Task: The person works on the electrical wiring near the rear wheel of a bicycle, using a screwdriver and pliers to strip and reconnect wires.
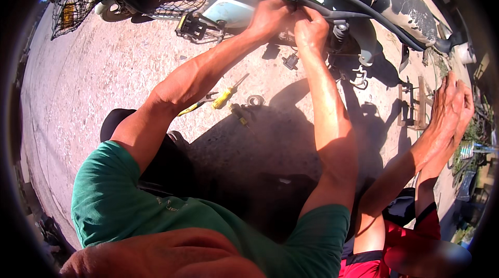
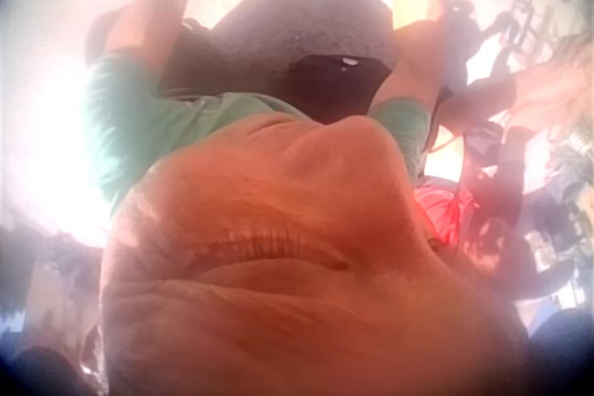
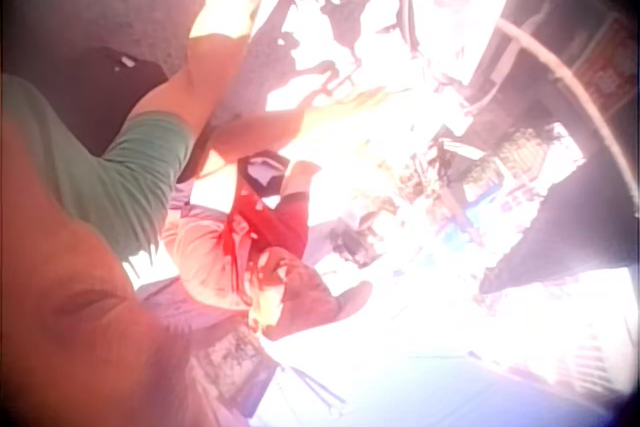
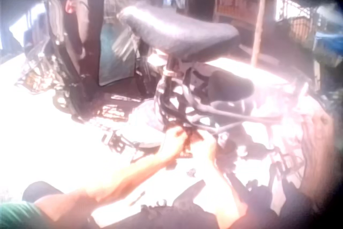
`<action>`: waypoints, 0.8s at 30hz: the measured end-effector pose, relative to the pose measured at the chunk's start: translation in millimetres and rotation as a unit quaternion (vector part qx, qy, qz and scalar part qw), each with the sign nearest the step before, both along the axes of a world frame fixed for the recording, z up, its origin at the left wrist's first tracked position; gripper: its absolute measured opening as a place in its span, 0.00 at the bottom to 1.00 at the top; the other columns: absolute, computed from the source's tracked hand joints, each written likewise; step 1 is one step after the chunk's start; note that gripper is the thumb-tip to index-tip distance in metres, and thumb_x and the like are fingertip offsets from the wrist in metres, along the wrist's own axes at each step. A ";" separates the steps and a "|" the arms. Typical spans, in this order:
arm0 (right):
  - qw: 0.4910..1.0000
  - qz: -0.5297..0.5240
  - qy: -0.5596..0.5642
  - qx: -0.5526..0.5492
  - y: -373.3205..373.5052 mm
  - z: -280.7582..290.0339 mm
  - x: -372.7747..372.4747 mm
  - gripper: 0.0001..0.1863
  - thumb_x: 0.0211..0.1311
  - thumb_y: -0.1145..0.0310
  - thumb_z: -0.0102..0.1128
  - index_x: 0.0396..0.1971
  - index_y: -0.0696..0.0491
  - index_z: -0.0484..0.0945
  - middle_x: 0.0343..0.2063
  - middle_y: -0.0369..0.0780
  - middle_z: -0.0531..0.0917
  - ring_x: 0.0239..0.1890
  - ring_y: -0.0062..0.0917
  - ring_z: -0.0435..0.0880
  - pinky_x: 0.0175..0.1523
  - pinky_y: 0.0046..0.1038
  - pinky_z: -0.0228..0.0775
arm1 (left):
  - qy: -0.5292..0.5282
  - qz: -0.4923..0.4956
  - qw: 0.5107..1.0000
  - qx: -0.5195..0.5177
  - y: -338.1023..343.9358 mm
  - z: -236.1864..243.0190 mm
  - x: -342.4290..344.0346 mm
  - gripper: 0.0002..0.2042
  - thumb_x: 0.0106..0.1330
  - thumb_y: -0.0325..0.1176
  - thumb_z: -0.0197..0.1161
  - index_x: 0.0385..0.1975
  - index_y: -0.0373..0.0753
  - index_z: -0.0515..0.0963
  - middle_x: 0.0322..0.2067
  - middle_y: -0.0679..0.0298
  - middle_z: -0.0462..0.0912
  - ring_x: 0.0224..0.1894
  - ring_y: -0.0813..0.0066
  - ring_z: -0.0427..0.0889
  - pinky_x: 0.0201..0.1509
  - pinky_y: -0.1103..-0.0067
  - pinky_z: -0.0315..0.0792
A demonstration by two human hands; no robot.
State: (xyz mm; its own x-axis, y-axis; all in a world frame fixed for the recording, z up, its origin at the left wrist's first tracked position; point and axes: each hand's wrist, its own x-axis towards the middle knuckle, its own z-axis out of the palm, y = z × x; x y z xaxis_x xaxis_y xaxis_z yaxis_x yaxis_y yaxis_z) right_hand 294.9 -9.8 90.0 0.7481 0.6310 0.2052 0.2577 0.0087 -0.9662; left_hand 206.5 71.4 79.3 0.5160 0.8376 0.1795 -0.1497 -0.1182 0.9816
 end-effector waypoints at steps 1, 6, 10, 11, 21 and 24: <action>1.000 0.009 0.028 0.009 3.8 -7.0 3.8 0.17 0.59 0.65 0.62 0.46 0.57 0.84 0.37 0.40 0.87 0.40 0.23 0.83 0.49 0.24 0.71 | 0.002 0.004 1.000 0.006 1.3 -1.7 -0.5 0.09 0.64 0.29 0.62 0.29 0.28 0.80 0.22 0.61 0.82 0.21 0.79 0.77 0.22 0.79 0.70; 0.989 0.024 0.138 0.055 7.2 -15.5 11.9 0.13 0.62 0.68 0.65 0.44 0.57 0.83 0.26 0.31 0.79 0.20 0.11 0.69 0.25 0.14 0.57 | -0.004 -0.017 0.999 -0.033 0.6 10.4 -0.6 0.08 0.62 0.27 0.64 0.27 0.28 0.79 0.21 0.60 0.82 0.20 0.79 0.77 0.22 0.80 0.71; 0.989 0.032 0.135 0.060 8.1 -18.9 13.7 0.11 0.62 0.69 0.65 0.43 0.57 0.83 0.28 0.32 0.80 0.24 0.12 0.71 0.29 0.15 0.59 | 0.047 -0.026 0.999 0.002 9.5 5.5 -0.4 0.07 0.61 0.28 0.63 0.26 0.28 0.79 0.20 0.61 0.81 0.19 0.78 0.77 0.21 0.80 0.71; 0.988 0.032 0.137 0.057 9.0 -19.2 14.1 0.11 0.63 0.70 0.64 0.43 0.58 0.84 0.31 0.33 0.83 0.30 0.14 0.75 0.36 0.17 0.64 | 0.054 -0.020 0.998 0.011 11.5 2.4 0.1 0.07 0.61 0.28 0.63 0.26 0.29 0.79 0.19 0.61 0.81 0.18 0.78 0.77 0.21 0.80 0.70; 0.991 -0.045 -0.121 0.021 5.9 -13.8 -1.3 0.10 0.61 0.69 0.66 0.39 0.58 0.83 0.31 0.36 0.86 0.32 0.19 0.82 0.40 0.23 0.72 | -0.040 0.001 0.996 -0.076 13.8 -5.3 14.9 0.08 0.58 0.28 0.64 0.20 0.32 0.76 0.16 0.61 0.78 0.18 0.75 0.74 0.21 0.76 0.68; 0.966 -0.072 -0.247 0.023 5.3 -15.9 0.3 0.09 0.59 0.71 0.65 0.38 0.57 0.83 0.30 0.40 0.87 0.32 0.26 0.85 0.41 0.27 0.75 | 0.003 0.035 0.998 -0.059 6.8 1.0 14.5 0.08 0.58 0.29 0.64 0.23 0.30 0.78 0.18 0.60 0.80 0.19 0.75 0.77 0.22 0.76 0.70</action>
